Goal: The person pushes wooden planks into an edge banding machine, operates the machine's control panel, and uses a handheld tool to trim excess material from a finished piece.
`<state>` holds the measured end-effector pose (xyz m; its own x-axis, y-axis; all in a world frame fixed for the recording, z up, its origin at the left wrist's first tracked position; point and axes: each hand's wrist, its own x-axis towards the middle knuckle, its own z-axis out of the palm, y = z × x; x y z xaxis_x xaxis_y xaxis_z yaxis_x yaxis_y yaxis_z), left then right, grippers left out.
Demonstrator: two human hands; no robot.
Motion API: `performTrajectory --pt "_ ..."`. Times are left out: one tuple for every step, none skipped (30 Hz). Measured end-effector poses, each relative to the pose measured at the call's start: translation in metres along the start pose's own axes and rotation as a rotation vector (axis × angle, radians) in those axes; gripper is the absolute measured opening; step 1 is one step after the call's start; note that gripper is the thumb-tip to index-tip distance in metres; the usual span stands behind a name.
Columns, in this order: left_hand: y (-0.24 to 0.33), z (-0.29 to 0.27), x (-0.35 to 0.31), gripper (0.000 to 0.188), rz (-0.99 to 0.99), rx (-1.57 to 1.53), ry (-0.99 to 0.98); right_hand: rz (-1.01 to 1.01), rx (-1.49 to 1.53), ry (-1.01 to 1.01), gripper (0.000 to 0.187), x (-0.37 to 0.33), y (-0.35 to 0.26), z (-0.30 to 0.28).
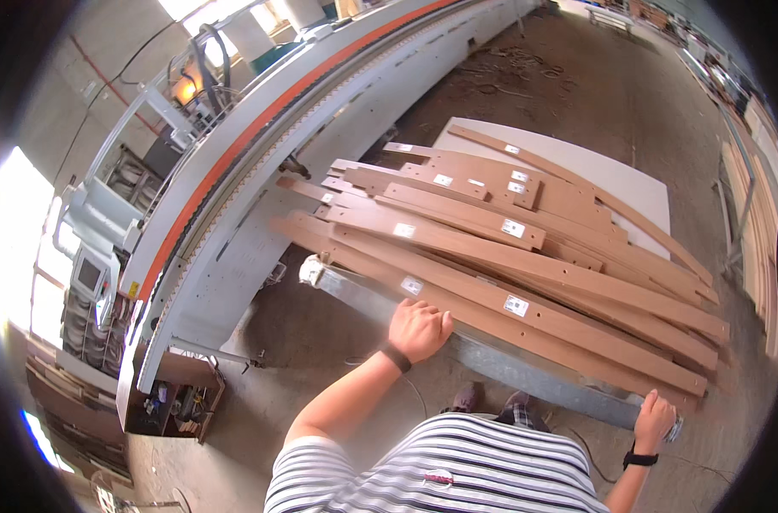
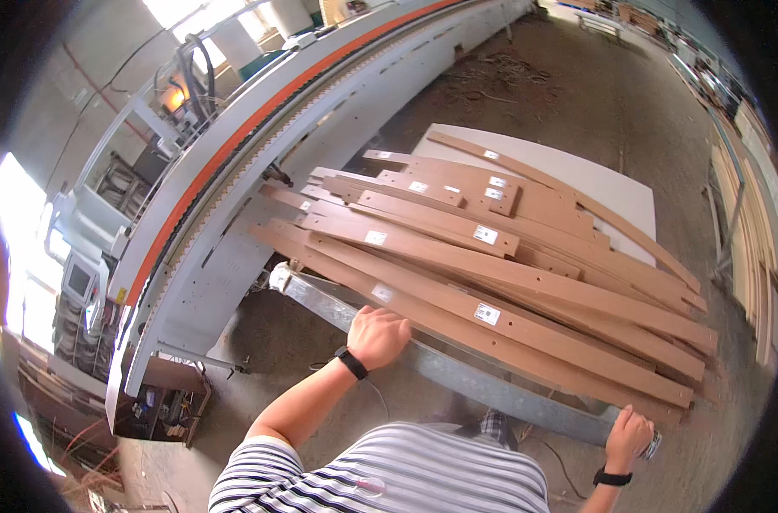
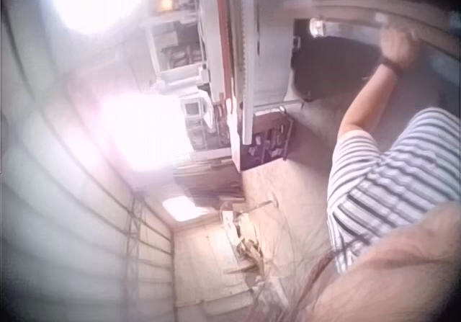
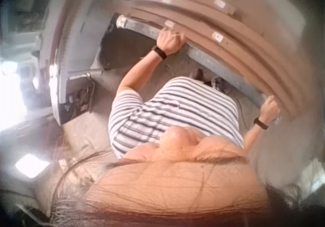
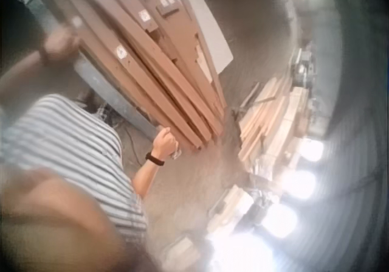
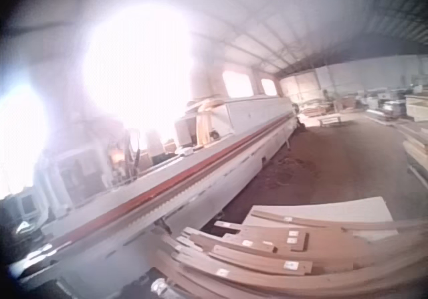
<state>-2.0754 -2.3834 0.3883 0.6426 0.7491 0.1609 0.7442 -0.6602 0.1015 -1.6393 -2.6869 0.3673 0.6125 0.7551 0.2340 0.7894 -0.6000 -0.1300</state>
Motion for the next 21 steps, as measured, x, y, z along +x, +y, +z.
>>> performTrajectory --pt "0.004 0.001 0.006 0.016 0.004 0.0 0.034 -0.046 -0.028 0.026 0.042 0.007 0.001 0.001" --pt "0.007 0.004 0.006 0.017 -0.011 0.001 0.017 -0.089 -0.06 0.048 0.041 0.014 0.003 0.001" --pt "0.008 0.012 0.009 0.021 -0.045 -0.025 0.065 -0.108 -0.031 0.068 0.04 0.021 0.006 0.003" --pt "0.013 0.009 0.015 0.033 -0.01 -0.037 0.084 -0.11 -0.01 0.083 0.039 0.024 0.009 -0.001" --pt "0.013 0.009 0.02 0.032 -0.064 0.062 -0.009 -0.141 -0.041 0.067 0.038 0.035 0.01 -0.003" --pt "0.015 0.009 0.026 0.031 -0.061 0.112 -0.048 -0.175 -0.031 0.061 0.038 0.053 0.009 -0.004" --pt "0.018 0.001 0.03 0.03 -0.094 0.117 -0.045 -0.198 0.004 0.048 0.039 0.065 -0.001 -0.017" --pt "0.021 -0.005 0.029 0.03 -0.104 0.08 0.085 -0.223 -0.013 0.065 0.041 0.076 -0.007 -0.025" --pt "0.017 -0.009 0.029 0.031 -0.091 0.087 0.079 -0.239 0.02 0.063 0.043 0.086 -0.012 -0.034" --pt "0.028 -0.021 0.037 0.033 -0.061 0.079 0.11 -0.205 0.025 0.065 0.045 0.092 -0.005 -0.033" --pt "0.03 -0.022 0.041 0.035 -0.068 0.016 0.124 -0.194 0.021 0.055 0.047 0.097 0.0 -0.032" --pt "0.03 -0.018 0.042 0.037 -0.106 0.053 0.109 -0.182 0.016 0.026 0.048 0.102 0.001 -0.036" --pt "0.037 -0.021 0.047 0.04 -0.12 0.037 0.04 -0.167 0.011 -0.003 0.049 0.105 0.005 -0.042" --pt "0.039 -0.018 0.049 0.042 -0.11 0.035 0.049 -0.153 0.015 0.019 0.05 0.104 0.01 -0.04" --pt "0.033 -0.012 0.048 0.043 -0.103 0.042 0.065 -0.143 0.028 0.049 0.051 0.101 0.011 -0.029" --pt "0.035 -0.011 0.046 0.045 -0.072 0.005 0.083 -0.115 0.016 0.048 0.051 0.099 0.015 -0.028" --pt "0.038 -0.012 0.044 0.045 -0.047 -0.005 0.078 -0.112 -0.016 0.049 0.051 0.096 0.017 -0.03" --pt "0.038 -0.009 0.043 0.045 -0.052 0.005 0.062 -0.116 -0.045 0.057 0.05 0.094 0.017 -0.025" --pt "0.037 -0.007 0.042 0.045 -0.059 0.015 0.048 -0.1 -0.052 0.068 0.05 0.091 0.018 -0.021" --pt "0.035 -0.006 0.041 0.043 -0.04 0.021 0.044 -0.094 -0.074 0.091 0.05 0.088 0.018 -0.017" --pt "0.037 -0.007 0.039 0.043 -0.029 0.017 0.05 -0.093 -0.095 0.109 0.05 0.086 0.017 -0.015"
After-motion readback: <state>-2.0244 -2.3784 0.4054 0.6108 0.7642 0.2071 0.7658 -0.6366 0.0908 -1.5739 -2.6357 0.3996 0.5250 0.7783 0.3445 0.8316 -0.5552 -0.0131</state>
